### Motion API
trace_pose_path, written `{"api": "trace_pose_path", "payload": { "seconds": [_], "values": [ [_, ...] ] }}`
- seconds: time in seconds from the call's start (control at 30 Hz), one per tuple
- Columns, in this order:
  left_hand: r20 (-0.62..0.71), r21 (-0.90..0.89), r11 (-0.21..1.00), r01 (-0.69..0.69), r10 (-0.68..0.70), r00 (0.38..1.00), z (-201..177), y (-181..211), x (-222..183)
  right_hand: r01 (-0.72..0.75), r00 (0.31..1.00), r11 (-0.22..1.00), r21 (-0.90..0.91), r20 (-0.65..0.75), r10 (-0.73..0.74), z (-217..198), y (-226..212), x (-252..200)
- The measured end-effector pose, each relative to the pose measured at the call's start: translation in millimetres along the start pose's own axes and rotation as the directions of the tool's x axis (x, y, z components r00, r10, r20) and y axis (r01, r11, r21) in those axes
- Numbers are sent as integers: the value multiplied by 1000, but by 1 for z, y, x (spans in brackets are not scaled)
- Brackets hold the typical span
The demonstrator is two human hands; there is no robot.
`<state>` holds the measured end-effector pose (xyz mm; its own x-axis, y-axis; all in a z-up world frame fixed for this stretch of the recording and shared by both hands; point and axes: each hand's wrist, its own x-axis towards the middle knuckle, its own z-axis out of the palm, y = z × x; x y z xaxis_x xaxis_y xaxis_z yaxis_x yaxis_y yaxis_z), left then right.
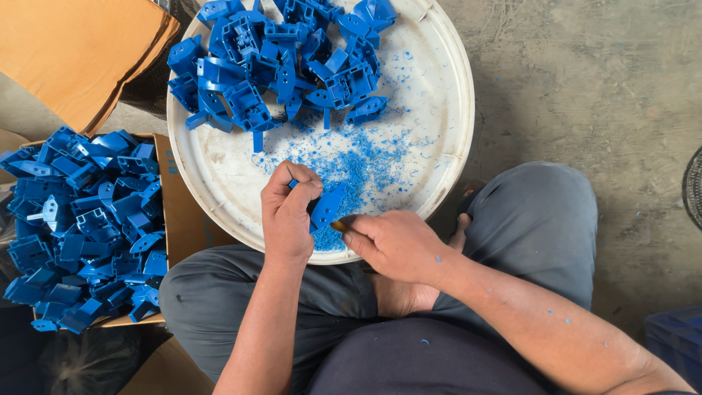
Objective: The person trims excess material from blue plastic components using a small blade, working over a tray of shavings while sitting on the floor.
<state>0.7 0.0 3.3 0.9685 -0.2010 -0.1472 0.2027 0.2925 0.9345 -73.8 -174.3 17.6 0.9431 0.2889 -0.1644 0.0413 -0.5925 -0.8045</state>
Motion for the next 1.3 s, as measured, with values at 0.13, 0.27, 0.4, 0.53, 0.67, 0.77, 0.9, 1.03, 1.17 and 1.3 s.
{"api": "trace_pose_path", "payload": {
  "seconds": [0.13,0.27,0.4,0.53,0.67,0.77,0.9,1.03,1.17,1.3],
  "values": [
    [-19,44,999,-5,6,1000,0,-3,0,14,1000,1000,3,11,-14,-2,-5,-4],
    [-22,39,999,-8,8,1000,0,-6,-1,36,999,997,-73,6,-36,-3,-8,-4],
    [2,18,1000,-15,15,1000,0,-7,-3,46,999,996,-80,-1,-46,-3,-8,-4],
    [-4,36,999,-26,27,1000,0,-7,-2,16,998,993,-117,-65,-23,-4,-6,-4],
    [-52,-37,999,4,-6,999,3,-8,-2,-9,992,989,-145,-130,-10,-3,-1,-3],
    [-87,-59,998,8,-13,996,4,-7,-1,32,995,992,-119,-93,-44,-4,-2,-5],
    [-122,-13,1000,17,-19,992,6,-7,-2,103,990,989,-102,-89,-112,-1,-9,-5],
    [-169,-47,997,57,-64,984,6,-12,-3,51,987,989,-139,-145,-71,-2,-7,-5],
    [-238,-84,995,52,-71,969,1,-17,-3,-36,992,993,-117,-126,21,-4,-4,-7],
    [-229,-202,979,-26,-22,973,-12,-16,-6,-123,987,992,35,-103,126,-7,3,-2]
  ]
}}
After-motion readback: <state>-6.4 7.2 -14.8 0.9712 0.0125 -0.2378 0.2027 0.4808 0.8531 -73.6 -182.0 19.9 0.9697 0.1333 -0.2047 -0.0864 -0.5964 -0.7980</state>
